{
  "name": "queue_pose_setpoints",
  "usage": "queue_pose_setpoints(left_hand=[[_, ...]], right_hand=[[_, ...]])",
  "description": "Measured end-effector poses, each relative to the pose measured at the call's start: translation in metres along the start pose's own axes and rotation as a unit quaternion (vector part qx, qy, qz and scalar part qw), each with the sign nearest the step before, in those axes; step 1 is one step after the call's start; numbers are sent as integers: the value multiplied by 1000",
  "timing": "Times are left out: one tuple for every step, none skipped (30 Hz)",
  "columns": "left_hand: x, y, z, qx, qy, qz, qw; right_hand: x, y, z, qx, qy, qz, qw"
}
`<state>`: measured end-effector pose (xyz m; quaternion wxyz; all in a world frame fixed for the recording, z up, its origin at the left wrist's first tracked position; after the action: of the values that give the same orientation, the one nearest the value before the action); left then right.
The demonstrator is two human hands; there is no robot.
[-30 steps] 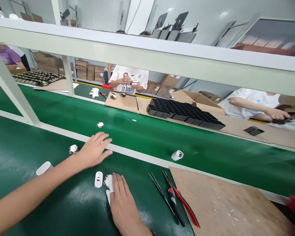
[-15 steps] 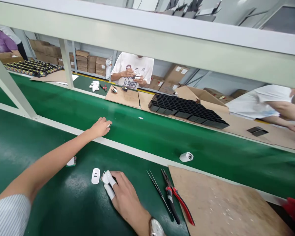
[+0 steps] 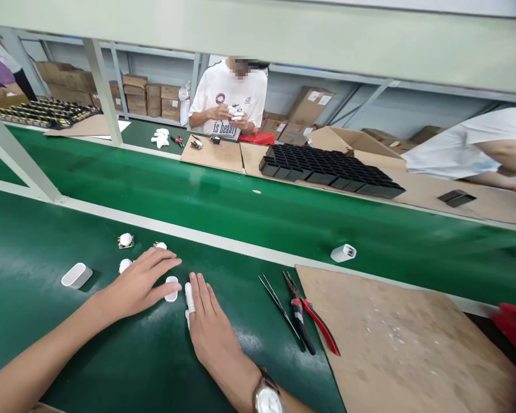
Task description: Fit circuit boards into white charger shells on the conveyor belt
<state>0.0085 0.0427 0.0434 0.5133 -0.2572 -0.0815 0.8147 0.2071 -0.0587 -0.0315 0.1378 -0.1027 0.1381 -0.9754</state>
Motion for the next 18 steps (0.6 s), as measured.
queue_pose_setpoints(left_hand=[[-5,2,-3,2,23,-4,1000],[-8,4,-7,4,47,-5,999],[-8,6,-12,5,70,-2,998],[-8,8,-19,6,93,5,996],[-6,10,-25,8,114,12,993],[-3,13,-31,10,131,19,991],[0,15,-36,13,145,23,989],[2,17,-39,15,156,26,987],[4,20,-42,18,164,29,986],[5,22,-43,20,169,34,985],[6,24,-43,23,173,40,984],[7,26,-42,24,174,48,983],[7,28,-41,24,174,54,983],[7,30,-40,22,172,57,983],[7,31,-39,18,171,57,983],[6,31,-38,14,170,55,984],[6,31,-37,10,170,53,984],[6,31,-37,9,171,52,984]], right_hand=[[-4,-1,4,15,-18,1,1000],[-9,-2,10,36,-41,1,999],[-16,-2,15,60,-67,-5,996],[-23,-3,20,83,-93,-16,992],[-29,-4,24,104,-117,-28,987],[-34,-5,27,120,-137,-39,983],[-38,-6,29,132,-155,-46,978],[-40,-7,30,139,-173,-54,974],[-42,-8,30,141,-192,-61,969],[-43,-9,29,138,-211,-68,965],[-44,-10,29,128,-225,-76,963],[-43,-10,29,114,-231,-80,963],[-42,-10,28,101,-224,-78,966],[-41,-10,28,89,-207,-68,972],[-39,-10,27,79,-184,-53,978],[-37,-10,26,71,-161,-39,984],[-36,-10,25,66,-146,-29,987],[-36,-10,25,65,-141,-24,988]])
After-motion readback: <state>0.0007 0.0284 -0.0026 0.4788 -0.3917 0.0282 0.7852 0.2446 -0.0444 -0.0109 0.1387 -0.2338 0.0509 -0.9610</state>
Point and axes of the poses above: each hand's wrist, its own y-axis away from the middle knuckle, its own z-axis out of the back of the hand, x = y × z, the point moved 2 cm from there along -y, towards the middle knuckle, and after that the axes turned 15 degrees about -z, right-handed, at the moved point
